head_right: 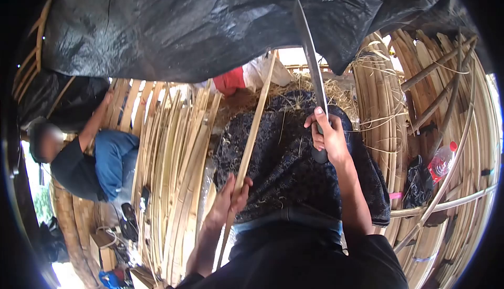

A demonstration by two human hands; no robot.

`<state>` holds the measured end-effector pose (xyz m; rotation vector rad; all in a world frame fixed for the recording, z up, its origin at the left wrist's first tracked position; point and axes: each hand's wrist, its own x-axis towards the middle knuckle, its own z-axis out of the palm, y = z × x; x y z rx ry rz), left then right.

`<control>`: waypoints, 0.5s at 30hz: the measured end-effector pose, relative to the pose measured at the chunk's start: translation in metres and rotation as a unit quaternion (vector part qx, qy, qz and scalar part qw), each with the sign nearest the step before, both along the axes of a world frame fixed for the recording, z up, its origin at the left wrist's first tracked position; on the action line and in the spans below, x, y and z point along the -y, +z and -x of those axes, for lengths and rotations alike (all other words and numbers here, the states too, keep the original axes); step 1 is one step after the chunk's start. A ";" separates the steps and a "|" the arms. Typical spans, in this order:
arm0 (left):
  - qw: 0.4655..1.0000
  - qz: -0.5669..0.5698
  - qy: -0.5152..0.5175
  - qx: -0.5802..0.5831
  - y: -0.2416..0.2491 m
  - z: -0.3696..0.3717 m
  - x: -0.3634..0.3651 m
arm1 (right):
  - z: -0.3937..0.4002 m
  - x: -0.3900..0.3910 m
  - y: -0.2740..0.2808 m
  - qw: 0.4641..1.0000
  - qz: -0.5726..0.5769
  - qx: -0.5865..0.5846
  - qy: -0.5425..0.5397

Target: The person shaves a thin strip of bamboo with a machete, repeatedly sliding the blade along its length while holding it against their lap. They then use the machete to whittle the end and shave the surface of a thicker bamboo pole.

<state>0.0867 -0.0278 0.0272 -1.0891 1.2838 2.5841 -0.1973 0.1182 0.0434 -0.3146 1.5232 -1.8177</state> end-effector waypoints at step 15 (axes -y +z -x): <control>0.989 0.046 -0.022 -0.137 0.032 0.032 -0.017 | -0.055 0.018 -0.016 0.954 -0.052 -0.281 0.086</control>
